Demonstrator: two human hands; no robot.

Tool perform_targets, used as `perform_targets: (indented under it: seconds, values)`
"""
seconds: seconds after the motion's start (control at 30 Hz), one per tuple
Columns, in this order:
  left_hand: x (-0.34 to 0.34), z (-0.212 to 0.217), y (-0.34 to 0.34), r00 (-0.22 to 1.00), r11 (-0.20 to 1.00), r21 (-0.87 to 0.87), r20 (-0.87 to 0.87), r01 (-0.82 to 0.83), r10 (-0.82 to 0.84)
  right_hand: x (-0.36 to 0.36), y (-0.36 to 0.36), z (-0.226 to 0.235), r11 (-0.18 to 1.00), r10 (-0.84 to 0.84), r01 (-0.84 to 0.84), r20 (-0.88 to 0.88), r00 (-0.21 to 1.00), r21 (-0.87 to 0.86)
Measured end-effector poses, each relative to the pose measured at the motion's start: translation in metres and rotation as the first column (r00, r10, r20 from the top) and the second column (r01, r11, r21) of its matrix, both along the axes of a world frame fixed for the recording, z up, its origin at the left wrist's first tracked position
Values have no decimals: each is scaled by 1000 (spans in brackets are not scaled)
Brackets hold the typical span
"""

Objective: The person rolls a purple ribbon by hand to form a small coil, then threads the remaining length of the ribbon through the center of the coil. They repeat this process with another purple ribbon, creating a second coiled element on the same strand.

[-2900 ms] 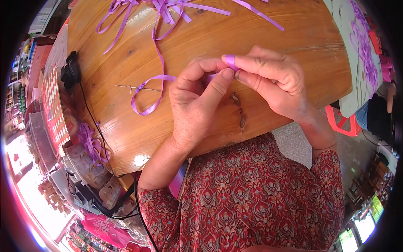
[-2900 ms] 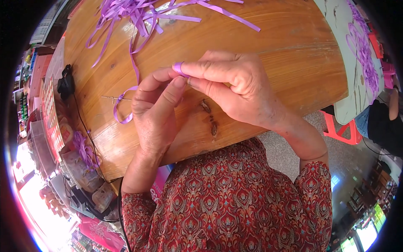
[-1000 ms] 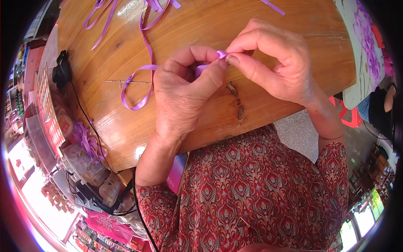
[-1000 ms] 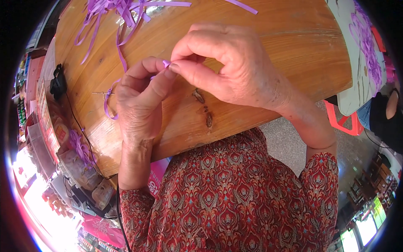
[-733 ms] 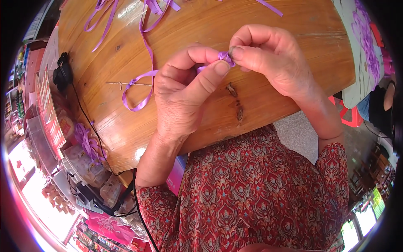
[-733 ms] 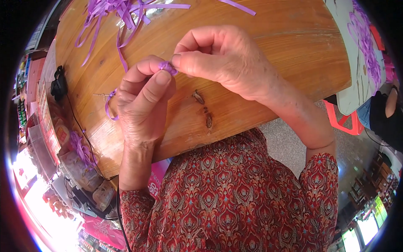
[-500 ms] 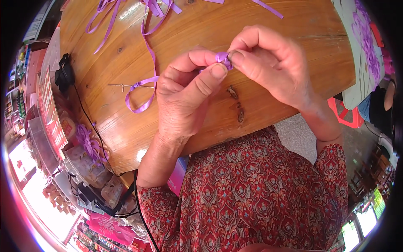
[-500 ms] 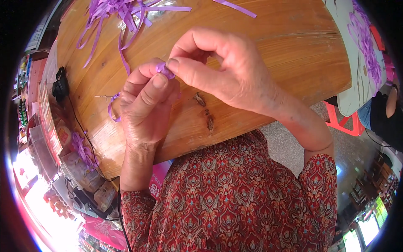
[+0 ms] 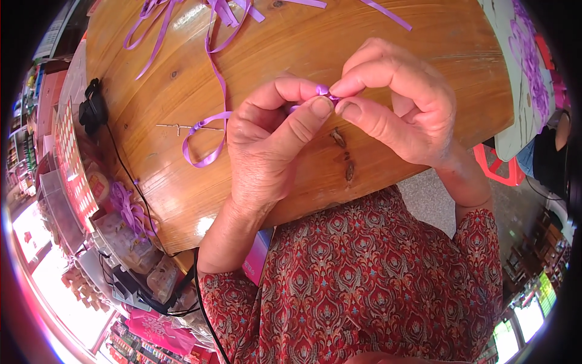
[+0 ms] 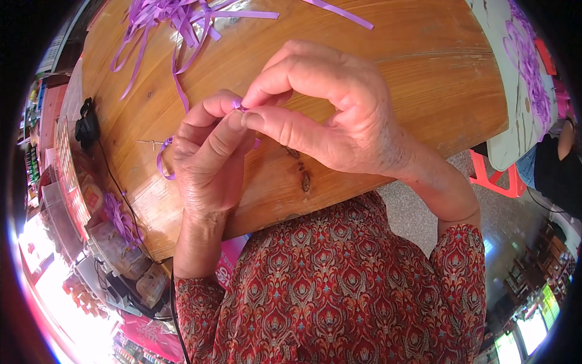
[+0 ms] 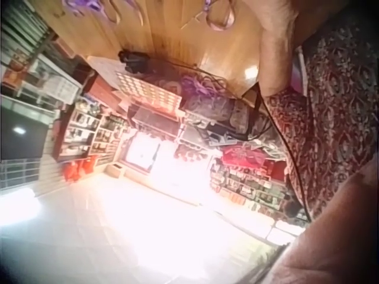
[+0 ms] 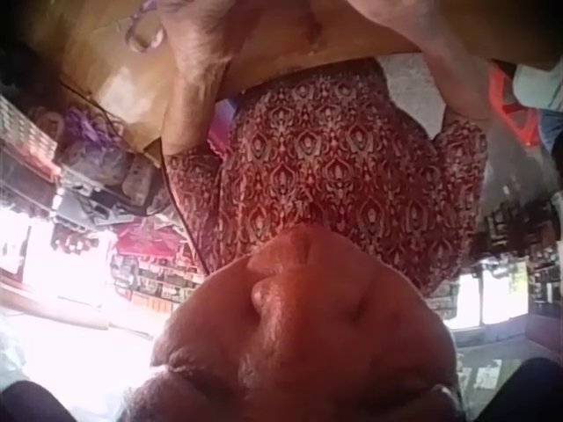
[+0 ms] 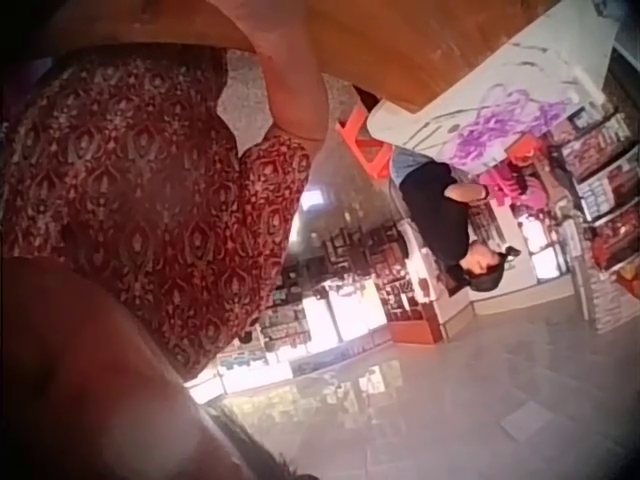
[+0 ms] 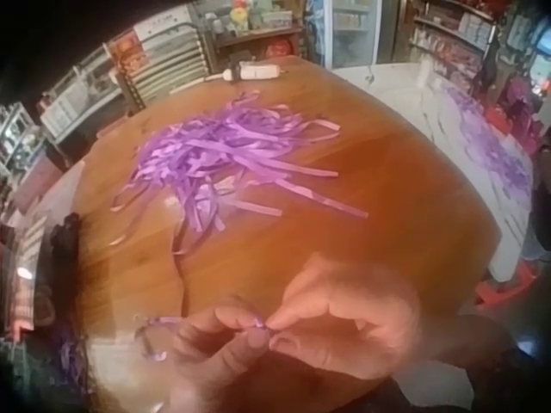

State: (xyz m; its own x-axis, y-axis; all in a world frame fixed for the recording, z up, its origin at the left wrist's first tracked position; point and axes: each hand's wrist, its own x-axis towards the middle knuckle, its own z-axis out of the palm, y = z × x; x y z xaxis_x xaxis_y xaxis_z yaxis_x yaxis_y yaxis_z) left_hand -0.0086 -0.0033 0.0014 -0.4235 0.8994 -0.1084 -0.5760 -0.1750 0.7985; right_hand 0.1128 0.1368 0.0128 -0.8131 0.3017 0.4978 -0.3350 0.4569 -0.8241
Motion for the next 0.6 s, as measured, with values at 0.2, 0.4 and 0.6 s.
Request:
perform_targets:
  seconds: [0.2,0.4,0.6]
  values:
    - [1,-1,0,997,997,-65,-63,47,-52,3,0,-2,999,-19,22,69,997,-47]
    - [7,13,1,951,991,-136,-306,-3,-39,6,-3,-4,939,-32,102,212,977,-327]
    - [13,10,-1,878,953,-255,-477,-164,23,7,-3,-6,950,-4,72,217,976,-304]
